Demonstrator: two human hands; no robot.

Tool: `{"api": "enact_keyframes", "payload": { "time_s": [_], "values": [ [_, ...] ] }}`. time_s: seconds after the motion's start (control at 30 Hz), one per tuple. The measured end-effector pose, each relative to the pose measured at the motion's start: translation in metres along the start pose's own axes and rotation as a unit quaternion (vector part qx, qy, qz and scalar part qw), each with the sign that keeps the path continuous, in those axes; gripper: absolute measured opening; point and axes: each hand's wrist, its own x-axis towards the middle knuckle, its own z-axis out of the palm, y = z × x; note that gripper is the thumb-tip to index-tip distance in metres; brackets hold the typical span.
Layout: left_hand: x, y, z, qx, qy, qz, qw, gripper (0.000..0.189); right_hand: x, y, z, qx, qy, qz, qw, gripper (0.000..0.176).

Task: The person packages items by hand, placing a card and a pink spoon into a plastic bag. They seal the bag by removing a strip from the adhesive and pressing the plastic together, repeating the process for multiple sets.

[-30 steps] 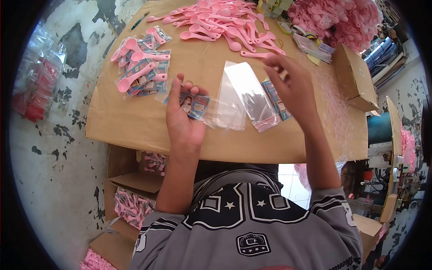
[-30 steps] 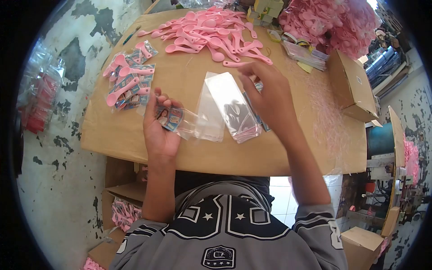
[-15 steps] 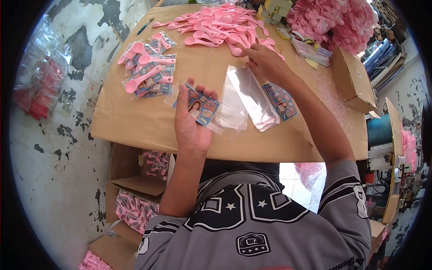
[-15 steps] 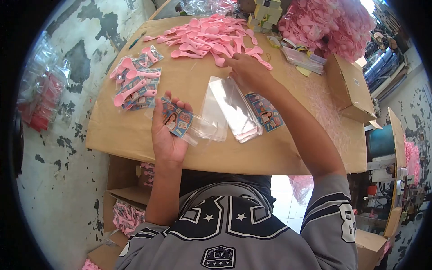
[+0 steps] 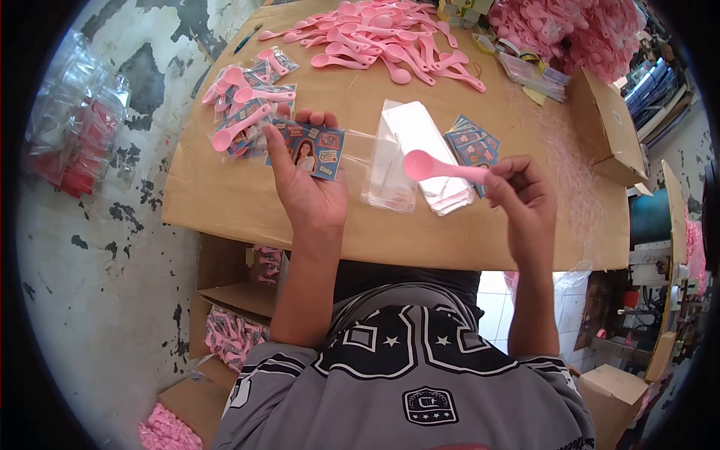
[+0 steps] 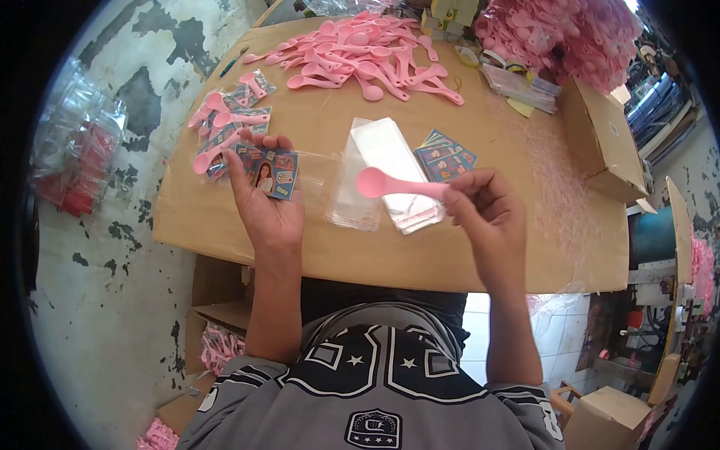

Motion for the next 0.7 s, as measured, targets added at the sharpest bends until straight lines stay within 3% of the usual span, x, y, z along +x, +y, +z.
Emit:
{"api": "enact_keyframes", "payload": {
  "time_s": [0.17,0.33,0.47,0.7],
  "values": [
    [-0.021,-0.020,0.008,0.048,-0.053,-0.034,0.997,0.045,-0.018,0.021,0.032,0.138,0.009,0.042,0.989,0.015],
    [-0.035,-0.032,0.012,0.043,-0.062,-0.100,0.992,0.047,-0.023,0.013,0.046,0.172,-0.068,0.060,0.981,0.019],
    [-0.058,-0.047,0.018,-0.012,-0.066,-0.218,0.974,0.047,-0.022,0.032,0.045,0.136,-0.066,0.000,0.989,0.027],
    [-0.063,-0.049,0.015,-0.005,-0.087,-0.307,0.948,0.043,-0.028,0.030,0.048,0.001,0.018,-0.123,0.992,0.039]
  ]
}}
